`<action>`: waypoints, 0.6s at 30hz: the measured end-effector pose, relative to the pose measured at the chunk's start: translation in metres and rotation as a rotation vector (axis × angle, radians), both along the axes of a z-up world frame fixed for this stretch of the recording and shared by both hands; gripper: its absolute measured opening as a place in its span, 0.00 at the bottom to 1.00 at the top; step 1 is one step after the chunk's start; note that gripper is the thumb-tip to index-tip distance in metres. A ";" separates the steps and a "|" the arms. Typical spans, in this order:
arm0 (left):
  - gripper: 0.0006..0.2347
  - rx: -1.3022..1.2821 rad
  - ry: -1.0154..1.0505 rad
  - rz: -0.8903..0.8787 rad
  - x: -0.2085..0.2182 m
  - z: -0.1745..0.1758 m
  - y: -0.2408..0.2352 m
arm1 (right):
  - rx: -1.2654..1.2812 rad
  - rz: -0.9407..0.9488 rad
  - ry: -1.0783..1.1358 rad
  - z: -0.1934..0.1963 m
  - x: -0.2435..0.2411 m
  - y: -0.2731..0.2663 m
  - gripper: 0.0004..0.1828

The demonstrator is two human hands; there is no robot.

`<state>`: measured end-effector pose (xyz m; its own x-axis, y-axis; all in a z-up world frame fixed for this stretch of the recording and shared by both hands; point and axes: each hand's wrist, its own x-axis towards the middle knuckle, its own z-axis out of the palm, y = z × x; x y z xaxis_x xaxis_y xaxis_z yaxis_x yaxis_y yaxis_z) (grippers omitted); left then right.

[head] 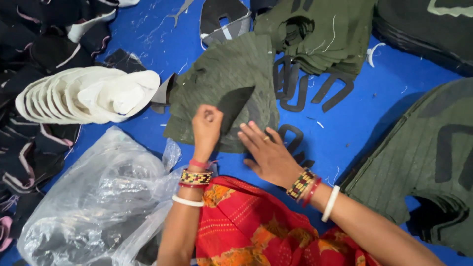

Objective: The person sits on the floor among stacks of cut green sandal uppers and black foam straps. They pick up an upper, place a black strap piece onto it, press it down, and set the assembled upper onto a growing pile, repeating this with one piece at a time.

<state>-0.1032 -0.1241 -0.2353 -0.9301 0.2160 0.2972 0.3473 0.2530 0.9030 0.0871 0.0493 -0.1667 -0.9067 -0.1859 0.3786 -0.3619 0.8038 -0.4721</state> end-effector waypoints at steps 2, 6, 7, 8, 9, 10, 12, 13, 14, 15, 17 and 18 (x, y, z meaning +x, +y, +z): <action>0.03 -0.002 0.129 0.077 -0.012 0.040 -0.002 | 0.068 -0.004 -0.029 -0.016 -0.007 0.000 0.41; 0.05 0.032 0.278 0.323 -0.069 0.107 -0.005 | 0.212 0.000 -0.007 -0.030 -0.004 0.004 0.44; 0.05 0.038 0.286 0.333 -0.087 0.119 -0.007 | 0.218 0.008 0.004 -0.033 -0.005 0.002 0.44; 0.06 0.090 0.459 0.304 -0.106 0.133 -0.006 | 0.218 -0.011 -0.015 -0.037 -0.004 0.000 0.45; 0.07 0.141 0.632 0.269 -0.125 0.146 -0.005 | 0.217 -0.029 -0.034 -0.041 -0.003 -0.003 0.46; 0.07 0.147 0.636 0.268 -0.143 0.172 -0.013 | 0.222 -0.033 -0.029 -0.040 -0.004 -0.001 0.46; 0.10 0.363 0.893 0.327 -0.176 0.225 -0.038 | 0.053 0.005 -0.058 -0.037 -0.001 -0.001 0.43; 0.10 0.363 0.899 0.331 -0.176 0.252 -0.047 | 0.053 0.010 -0.053 -0.041 -0.005 0.001 0.43; 0.10 0.366 0.893 0.231 -0.175 0.277 -0.056 | -0.279 0.016 -0.172 -0.045 -0.006 0.002 0.36; 0.12 0.367 0.887 0.131 -0.173 0.303 -0.065 | -0.610 0.022 -0.293 -0.049 -0.006 0.003 0.29; 0.11 0.449 0.764 -0.057 -0.121 0.324 -0.046 | -0.582 -0.075 -0.130 0.000 0.002 0.009 0.30; 0.10 0.528 0.628 -0.241 -0.094 0.333 -0.035 | -0.546 -0.177 0.024 0.025 0.008 0.014 0.30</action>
